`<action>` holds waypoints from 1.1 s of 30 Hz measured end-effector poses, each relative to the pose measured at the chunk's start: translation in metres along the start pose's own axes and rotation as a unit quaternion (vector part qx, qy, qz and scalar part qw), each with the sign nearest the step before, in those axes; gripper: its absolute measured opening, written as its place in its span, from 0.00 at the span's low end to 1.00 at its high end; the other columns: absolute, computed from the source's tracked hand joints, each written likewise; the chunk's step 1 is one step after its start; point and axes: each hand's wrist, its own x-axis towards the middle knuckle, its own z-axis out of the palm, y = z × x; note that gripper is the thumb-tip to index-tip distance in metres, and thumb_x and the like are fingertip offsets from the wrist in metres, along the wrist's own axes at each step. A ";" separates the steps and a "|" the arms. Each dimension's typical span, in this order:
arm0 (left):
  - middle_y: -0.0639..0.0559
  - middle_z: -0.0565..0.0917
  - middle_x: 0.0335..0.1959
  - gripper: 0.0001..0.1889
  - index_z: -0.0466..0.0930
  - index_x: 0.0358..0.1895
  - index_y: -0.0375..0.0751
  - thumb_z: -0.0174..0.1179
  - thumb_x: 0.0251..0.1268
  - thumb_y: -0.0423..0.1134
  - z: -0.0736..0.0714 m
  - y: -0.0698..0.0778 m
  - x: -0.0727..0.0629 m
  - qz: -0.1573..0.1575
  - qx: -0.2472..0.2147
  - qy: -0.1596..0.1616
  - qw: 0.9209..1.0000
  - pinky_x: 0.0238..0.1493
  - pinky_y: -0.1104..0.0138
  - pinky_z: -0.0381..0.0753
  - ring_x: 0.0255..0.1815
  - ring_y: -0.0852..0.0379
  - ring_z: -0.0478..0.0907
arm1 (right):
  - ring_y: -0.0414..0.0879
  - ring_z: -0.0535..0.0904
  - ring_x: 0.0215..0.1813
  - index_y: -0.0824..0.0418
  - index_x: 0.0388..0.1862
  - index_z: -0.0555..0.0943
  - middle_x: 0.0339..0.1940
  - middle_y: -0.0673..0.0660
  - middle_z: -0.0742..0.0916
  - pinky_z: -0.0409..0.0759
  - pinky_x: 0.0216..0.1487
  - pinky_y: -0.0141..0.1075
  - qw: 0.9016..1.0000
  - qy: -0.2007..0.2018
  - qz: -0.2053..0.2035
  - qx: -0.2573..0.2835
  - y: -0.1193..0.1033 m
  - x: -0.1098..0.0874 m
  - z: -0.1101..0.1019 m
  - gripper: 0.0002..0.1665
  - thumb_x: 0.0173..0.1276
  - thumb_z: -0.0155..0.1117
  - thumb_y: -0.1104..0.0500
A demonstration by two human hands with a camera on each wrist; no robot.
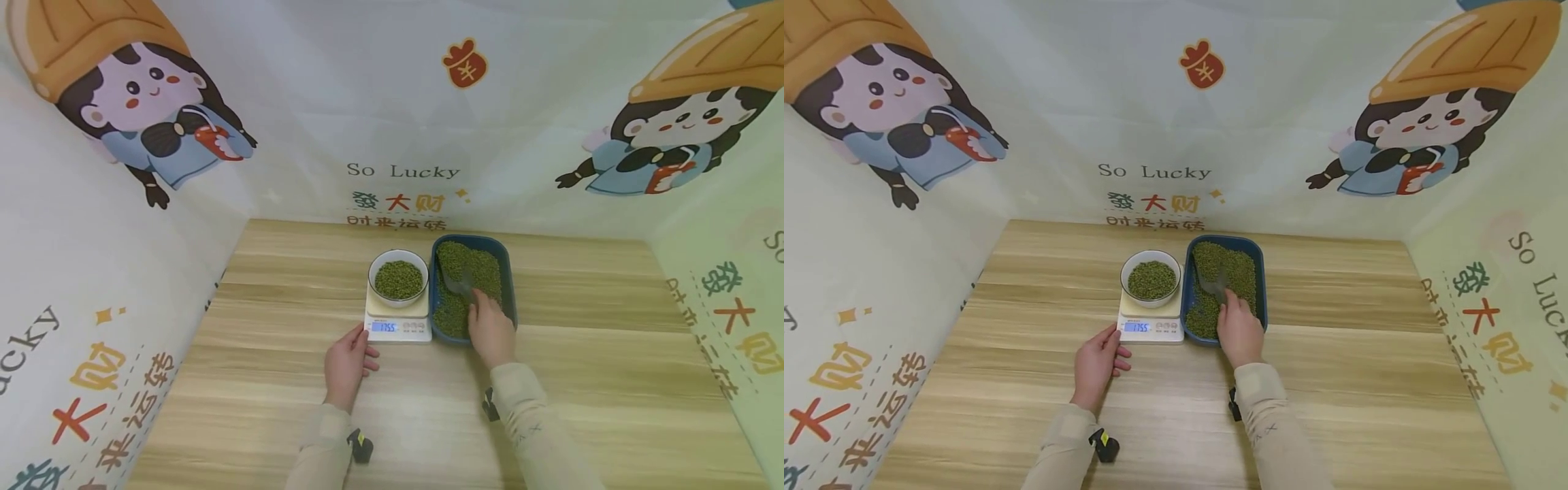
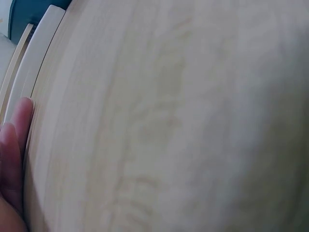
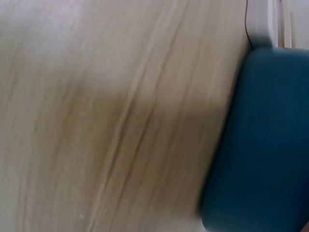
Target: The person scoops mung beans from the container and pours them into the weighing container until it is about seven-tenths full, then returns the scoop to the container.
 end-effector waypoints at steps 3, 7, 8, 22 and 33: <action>0.52 0.81 0.21 0.20 0.70 0.59 0.49 0.47 0.66 0.50 0.000 0.001 -0.001 0.002 0.002 0.002 1.000 0.11 0.74 0.74 0.15 0.57 0.78 | 0.51 0.74 0.20 0.64 0.57 0.69 0.36 0.64 0.80 0.74 0.18 0.42 1.000 0.003 -0.011 -0.019 -0.002 -0.002 0.001 0.21 0.66 0.50 0.58; 0.51 0.81 0.21 0.20 0.70 0.59 0.48 0.47 0.66 0.49 0.000 0.002 -0.001 0.006 0.003 0.005 1.000 0.11 0.74 0.74 0.15 0.57 0.78 | 0.48 0.70 0.18 0.63 0.61 0.65 0.38 0.65 0.78 0.71 0.14 0.39 0.999 -0.013 -0.019 -0.039 -0.004 -0.004 0.001 0.25 0.64 0.49 0.60; 0.51 0.81 0.21 0.20 0.70 0.59 0.48 0.47 0.66 0.49 -0.001 0.003 0.000 0.006 0.002 0.006 1.000 0.11 0.74 0.74 0.15 0.57 0.78 | 0.48 0.70 0.18 0.62 0.62 0.64 0.39 0.65 0.77 0.71 0.14 0.39 0.999 -0.020 -0.018 -0.043 -0.004 -0.004 0.002 0.26 0.64 0.49 0.59; 0.50 0.81 0.21 0.20 0.69 0.59 0.47 0.47 0.67 0.48 0.001 0.001 0.001 0.014 -0.007 0.008 1.000 0.10 0.72 0.75 0.15 0.55 0.79 | 0.54 0.75 0.27 0.64 0.62 0.65 0.39 0.65 0.78 0.76 0.25 0.45 0.999 -0.021 -0.012 -0.046 0.000 -0.007 0.004 0.27 0.65 0.52 0.57; 0.51 0.81 0.21 0.20 0.70 0.59 0.48 0.47 0.67 0.49 0.003 0.000 0.000 0.012 0.005 0.007 1.000 0.11 0.71 0.76 0.15 0.56 0.79 | 0.52 0.74 0.26 0.64 0.60 0.66 0.35 0.63 0.77 0.75 0.23 0.44 0.999 0.000 -0.014 -0.040 0.003 -0.010 0.005 0.26 0.64 0.53 0.58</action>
